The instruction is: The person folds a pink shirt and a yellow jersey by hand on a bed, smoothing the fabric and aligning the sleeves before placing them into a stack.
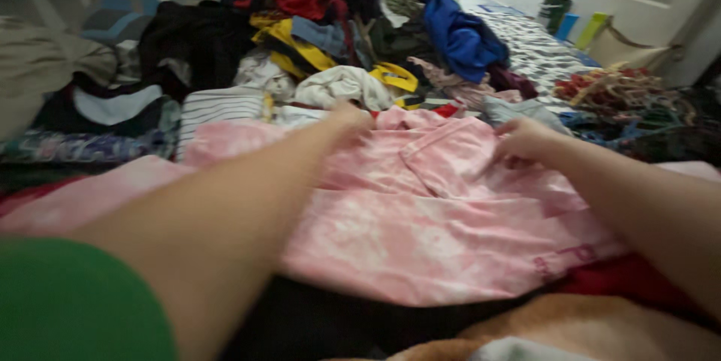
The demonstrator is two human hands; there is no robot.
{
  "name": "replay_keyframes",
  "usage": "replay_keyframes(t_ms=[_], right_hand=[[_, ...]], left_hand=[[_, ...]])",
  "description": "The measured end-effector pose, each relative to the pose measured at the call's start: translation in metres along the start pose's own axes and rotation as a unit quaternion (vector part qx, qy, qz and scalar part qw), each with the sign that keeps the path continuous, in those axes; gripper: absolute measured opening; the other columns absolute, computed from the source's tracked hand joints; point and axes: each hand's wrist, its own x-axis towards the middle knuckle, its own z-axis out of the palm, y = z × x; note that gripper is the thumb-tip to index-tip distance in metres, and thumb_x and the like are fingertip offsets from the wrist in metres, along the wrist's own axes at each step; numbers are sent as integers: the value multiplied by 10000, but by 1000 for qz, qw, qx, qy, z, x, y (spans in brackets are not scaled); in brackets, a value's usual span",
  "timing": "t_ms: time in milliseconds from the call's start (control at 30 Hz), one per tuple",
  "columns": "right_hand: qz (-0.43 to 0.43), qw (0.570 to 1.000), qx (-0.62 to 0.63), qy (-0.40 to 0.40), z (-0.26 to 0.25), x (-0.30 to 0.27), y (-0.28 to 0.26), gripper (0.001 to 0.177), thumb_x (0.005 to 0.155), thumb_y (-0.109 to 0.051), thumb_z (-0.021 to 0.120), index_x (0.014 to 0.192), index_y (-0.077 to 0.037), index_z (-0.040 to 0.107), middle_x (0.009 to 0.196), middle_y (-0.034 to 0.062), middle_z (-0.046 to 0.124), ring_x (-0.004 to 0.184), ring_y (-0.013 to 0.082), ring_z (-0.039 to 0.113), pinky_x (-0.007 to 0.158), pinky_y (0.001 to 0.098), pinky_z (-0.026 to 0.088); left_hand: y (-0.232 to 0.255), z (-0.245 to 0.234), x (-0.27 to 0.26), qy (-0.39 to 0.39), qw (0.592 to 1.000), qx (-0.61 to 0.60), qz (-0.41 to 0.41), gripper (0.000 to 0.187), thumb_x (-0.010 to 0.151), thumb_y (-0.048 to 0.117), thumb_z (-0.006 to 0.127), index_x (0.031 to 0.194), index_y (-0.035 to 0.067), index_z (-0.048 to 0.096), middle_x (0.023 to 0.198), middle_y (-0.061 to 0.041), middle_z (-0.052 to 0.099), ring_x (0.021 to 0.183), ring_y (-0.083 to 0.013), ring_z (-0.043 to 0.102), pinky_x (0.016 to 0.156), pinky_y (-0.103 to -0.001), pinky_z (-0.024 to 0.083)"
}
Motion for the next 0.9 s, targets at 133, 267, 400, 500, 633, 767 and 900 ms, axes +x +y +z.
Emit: replay_keyframes(t_ms=[133,267,400,500,633,767,900], right_hand=[[-60,994,4,96,-11,-24,-6,372,855,20,711,1223,5,763,866,149,735,674,212,687,576,344,552],[-120,981,132,74,-39,-75,-26,274,888,-12,663,1161,4,691,915,148,746,743,208,732,639,380,613],[-156,950,268,-34,-68,-122,-35,205,834,2,661,1027,-39,605,1000,183,734,879,281,785,827,425,645],[-170,949,253,-83,-84,-140,-34,138,860,-42,669,977,-32,597,1027,194,726,950,307,782,910,437,633],[-131,981,116,-85,-102,-166,-31,137,855,-78,712,954,-19,639,1030,128,732,1035,261,754,951,430,618],[-135,989,-11,-52,-109,-193,-27,177,859,-170,716,1009,-78,734,1073,38,770,1065,180,667,945,383,514],[-137,987,-79,21,-120,-205,-18,258,851,-245,751,1063,-99,738,1039,67,765,1063,172,659,963,361,487]], left_hand=[[7,100,-37,-220,948,-205,-103,373,865,328,683,1186,141,647,1011,-98,654,825,-287,650,679,-483,543],[9,133,-38,-88,944,-317,-17,271,820,177,745,1047,32,717,913,-144,651,708,-269,609,585,-451,508],[17,133,-47,-126,940,-317,-25,240,819,179,711,1010,35,707,901,-150,649,703,-280,594,576,-464,461],[45,100,-81,-169,949,-254,-84,252,827,227,707,1031,80,707,955,-105,673,782,-229,613,661,-427,467],[65,45,-128,-195,923,-326,53,287,828,313,670,1082,188,717,1027,-5,730,923,-135,660,792,-366,474],[68,33,-156,-315,899,-294,75,384,859,332,708,1216,193,690,1073,19,718,1010,-166,655,916,-345,507],[57,44,-157,-338,880,-325,78,467,876,333,710,1319,209,631,1121,-34,719,1021,-197,671,940,-375,569]])
